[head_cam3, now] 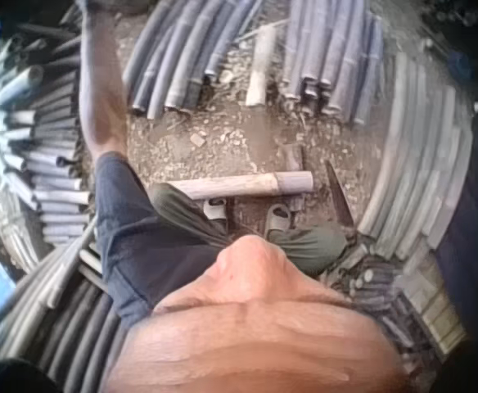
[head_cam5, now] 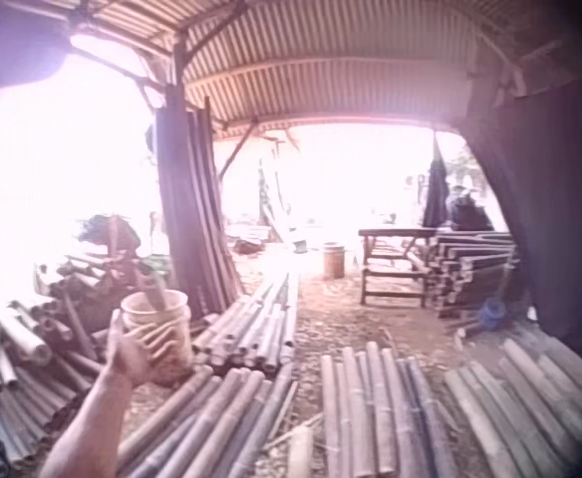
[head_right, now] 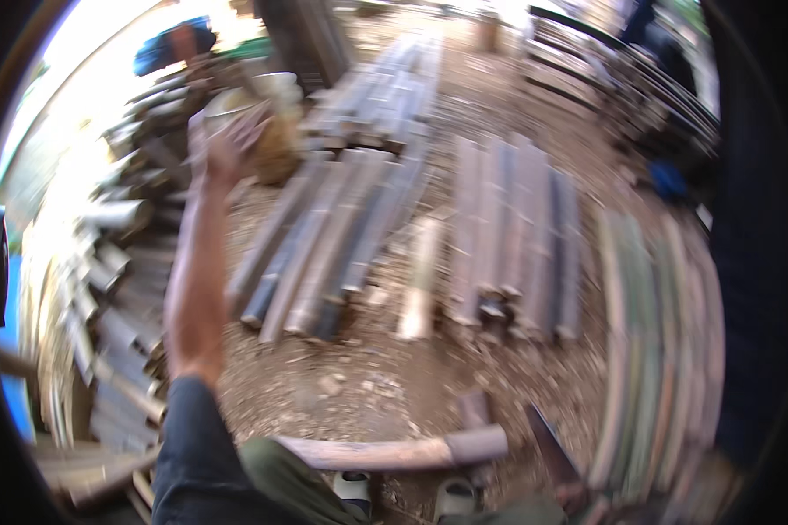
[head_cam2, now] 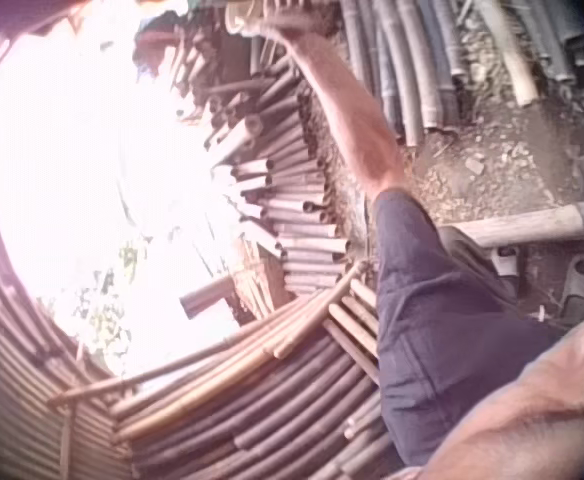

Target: The person measures a length of bamboo with a tape measure and then saws it into segments using a hand saw.

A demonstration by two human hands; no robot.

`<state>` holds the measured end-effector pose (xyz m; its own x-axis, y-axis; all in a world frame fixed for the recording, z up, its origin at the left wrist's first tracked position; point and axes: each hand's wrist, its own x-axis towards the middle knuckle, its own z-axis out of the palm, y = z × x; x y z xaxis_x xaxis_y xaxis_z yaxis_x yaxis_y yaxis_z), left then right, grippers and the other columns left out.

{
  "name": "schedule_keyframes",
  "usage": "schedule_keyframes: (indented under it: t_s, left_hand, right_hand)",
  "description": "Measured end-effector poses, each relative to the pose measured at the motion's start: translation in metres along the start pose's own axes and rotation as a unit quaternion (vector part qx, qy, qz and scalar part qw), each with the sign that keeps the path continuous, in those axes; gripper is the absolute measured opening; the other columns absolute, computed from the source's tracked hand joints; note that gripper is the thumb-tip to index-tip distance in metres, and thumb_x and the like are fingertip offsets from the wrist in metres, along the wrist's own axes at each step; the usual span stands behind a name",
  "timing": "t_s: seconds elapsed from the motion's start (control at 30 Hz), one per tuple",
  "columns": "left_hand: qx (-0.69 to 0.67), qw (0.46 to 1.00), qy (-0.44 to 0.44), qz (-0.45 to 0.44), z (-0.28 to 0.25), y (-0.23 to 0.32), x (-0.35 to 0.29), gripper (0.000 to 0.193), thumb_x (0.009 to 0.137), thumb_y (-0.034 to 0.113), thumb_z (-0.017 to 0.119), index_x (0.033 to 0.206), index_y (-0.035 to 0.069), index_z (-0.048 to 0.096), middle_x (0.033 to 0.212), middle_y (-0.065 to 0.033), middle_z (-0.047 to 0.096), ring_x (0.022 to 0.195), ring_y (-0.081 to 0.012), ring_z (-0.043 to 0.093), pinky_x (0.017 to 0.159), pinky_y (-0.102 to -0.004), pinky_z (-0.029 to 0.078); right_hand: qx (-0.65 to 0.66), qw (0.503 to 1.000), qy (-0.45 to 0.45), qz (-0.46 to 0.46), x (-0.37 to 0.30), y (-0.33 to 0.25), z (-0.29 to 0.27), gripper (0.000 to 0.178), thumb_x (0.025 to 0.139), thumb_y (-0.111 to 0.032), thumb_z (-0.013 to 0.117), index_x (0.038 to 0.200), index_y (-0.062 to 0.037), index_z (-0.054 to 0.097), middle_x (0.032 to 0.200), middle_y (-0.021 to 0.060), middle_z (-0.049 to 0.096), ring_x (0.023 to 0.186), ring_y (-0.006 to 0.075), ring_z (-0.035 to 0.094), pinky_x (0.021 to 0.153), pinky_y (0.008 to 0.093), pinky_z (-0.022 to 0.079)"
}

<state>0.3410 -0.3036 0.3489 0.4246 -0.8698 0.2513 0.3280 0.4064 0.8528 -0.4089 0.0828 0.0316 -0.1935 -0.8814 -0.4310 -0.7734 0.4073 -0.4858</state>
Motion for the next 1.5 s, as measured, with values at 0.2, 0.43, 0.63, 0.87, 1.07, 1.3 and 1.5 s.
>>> schedule_keyframes:
  t_s: [0.2,0.43,0.63,0.87,1.07,1.3,1.5]
  left_hand:
    - [0.561,0.659,-0.369,-0.338,0.037,-0.174,-0.282,0.101,0.078,0.059,0.068,0.147,-0.006,0.032,0.147,-0.0269,0.037,0.136,-0.0364,0.041,0.114,-0.0461,0.034]
    - [0.604,0.555,-0.498,-0.281,0.029,-0.273,-0.512,0.121,0.054,0.042,0.092,0.148,0.007,0.023,0.13,-0.0252,0.051,0.121,-0.0425,0.053,0.1,-0.0511,0.048]
    - [0.692,0.553,-0.412,-0.214,0.043,-0.237,-0.446,0.102,0.057,0.02,0.085,0.143,0.006,0.033,0.118,-0.0209,0.055,0.105,-0.04,0.06,0.09,-0.0501,0.054]
    - [0.723,0.572,-0.378,-0.082,-0.02,-0.263,-0.383,0.093,0.057,0.008,0.075,0.141,0.005,0.037,0.128,-0.024,0.042,0.123,-0.0442,0.042,0.106,-0.049,0.039]
    - [0.811,0.51,-0.266,-0.108,-0.036,-0.293,-0.399,0.074,0.076,-0.001,0.059,0.146,0.002,0.034,0.14,-0.024,0.039,0.129,-0.0439,0.039,0.109,-0.0482,0.036]
    - [0.818,0.495,-0.234,-0.175,-0.009,-0.295,-0.391,0.079,0.077,0.01,0.07,0.145,0.0,0.031,0.143,-0.0283,0.034,0.131,-0.0471,0.037,0.11,-0.0489,0.035]
    - [0.821,0.483,-0.244,-0.181,-0.007,-0.299,-0.381,0.064,0.073,0.012,0.068,0.13,-0.001,0.04,0.122,-0.0249,0.044,0.113,-0.0459,0.048,0.096,-0.0511,0.043]
  right_hand:
    - [0.039,0.998,0.053,0.006,-0.046,0.049,-0.012,0.046,0.083,-0.018,0.069,0.124,-0.0024,0.055,0.105,0.0147,0.062,0.087,0.0272,0.063,0.075,0.038,0.052]
    - [0.107,0.984,0.105,0.096,-0.106,0.115,0.007,0.047,0.083,-0.014,0.067,0.127,-0.0029,0.054,0.1,0.0128,0.059,0.07,0.0206,0.061,0.067,0.0344,0.051]
    - [-0.005,0.964,0.265,0.032,-0.059,0.149,-0.043,0.055,0.081,-0.009,0.064,0.133,-0.0007,0.049,0.11,0.0201,0.056,0.105,0.0381,0.055,0.093,0.0463,0.045]
    - [-0.216,0.842,0.488,0.08,0.102,0.202,-0.244,0.079,0.076,-0.018,0.075,0.144,-0.0052,0.036,0.139,0.0206,0.041,0.128,0.0413,0.04,0.107,0.0498,0.035]
    - [-0.191,0.877,0.315,0.31,0.18,0.236,-0.346,0.102,0.074,-0.041,0.082,0.153,-0.0124,0.024,0.151,0.0151,0.036,0.139,0.0356,0.034,0.115,0.0476,0.03]
    - [-0.19,0.901,0.254,0.296,0.199,0.244,-0.356,0.097,0.067,-0.046,0.085,0.145,-0.0128,0.039,0.144,0.0191,0.046,0.133,0.0364,0.043,0.106,0.0444,0.041]
    - [-0.198,0.911,0.27,0.243,0.186,0.216,-0.346,0.09,0.066,-0.044,0.085,0.14,-0.0105,0.045,0.139,0.0143,0.047,0.131,0.0338,0.043,0.106,0.0459,0.039]
